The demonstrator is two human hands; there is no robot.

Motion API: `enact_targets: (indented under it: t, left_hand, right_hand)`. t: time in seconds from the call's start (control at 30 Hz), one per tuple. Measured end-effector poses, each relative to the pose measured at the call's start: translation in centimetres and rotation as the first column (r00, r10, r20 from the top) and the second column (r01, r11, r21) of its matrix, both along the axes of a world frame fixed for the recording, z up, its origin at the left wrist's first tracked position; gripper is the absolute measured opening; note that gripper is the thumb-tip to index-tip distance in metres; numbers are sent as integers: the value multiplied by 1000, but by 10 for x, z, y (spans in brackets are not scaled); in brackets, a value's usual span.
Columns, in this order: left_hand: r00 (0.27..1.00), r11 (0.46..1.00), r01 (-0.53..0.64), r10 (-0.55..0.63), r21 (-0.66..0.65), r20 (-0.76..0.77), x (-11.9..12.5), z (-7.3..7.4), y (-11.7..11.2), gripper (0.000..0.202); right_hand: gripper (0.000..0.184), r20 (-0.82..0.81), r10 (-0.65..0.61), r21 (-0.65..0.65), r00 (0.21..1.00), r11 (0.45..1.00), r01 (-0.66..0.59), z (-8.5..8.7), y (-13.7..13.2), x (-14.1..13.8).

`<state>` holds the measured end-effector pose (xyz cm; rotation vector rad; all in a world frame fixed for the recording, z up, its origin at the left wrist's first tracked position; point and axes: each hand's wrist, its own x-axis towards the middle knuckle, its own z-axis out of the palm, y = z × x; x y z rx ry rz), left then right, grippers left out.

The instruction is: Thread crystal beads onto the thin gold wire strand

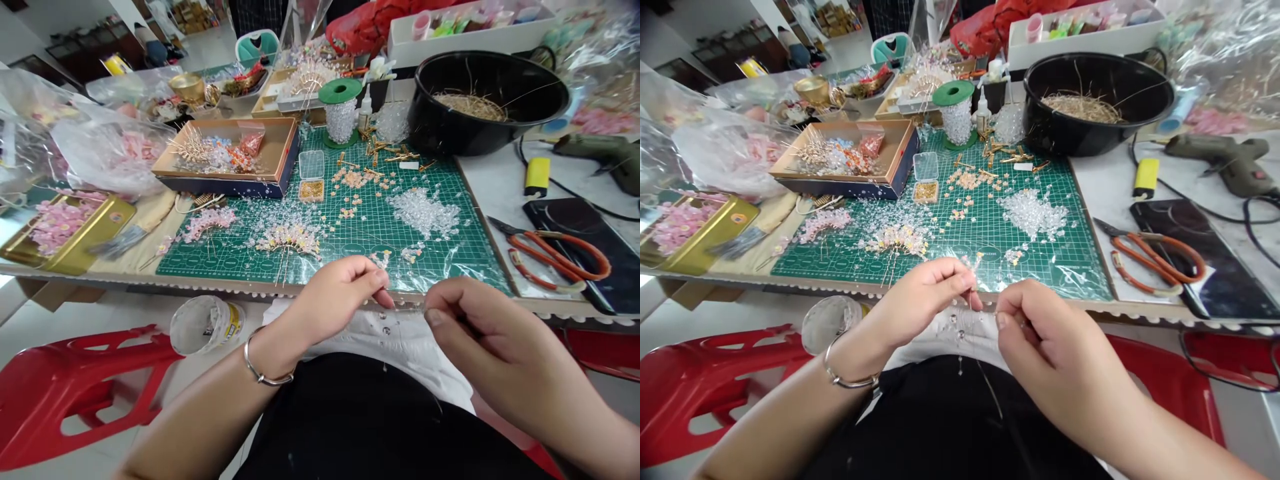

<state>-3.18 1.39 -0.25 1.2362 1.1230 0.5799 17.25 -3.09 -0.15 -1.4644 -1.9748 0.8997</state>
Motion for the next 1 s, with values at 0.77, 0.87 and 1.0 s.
enact_targets:
  t: [0.77,0.87,1.0]
  left_hand:
    - [968,972,226,-216,-66,128,3,25,-15,36]
    - [964,962,223,-194,-155,181,7,23,-17,31]
    - [979,970,191,-177,-150,106,7,20,-21,27]
  right_hand:
    - [22,31,111,78,993,991,-113,15,-5,-3]
    - [22,40,103,55,994,993,-105,13,-8,-3]
    - [22,-9,79,-104,997,991,-79,8,-5,0]
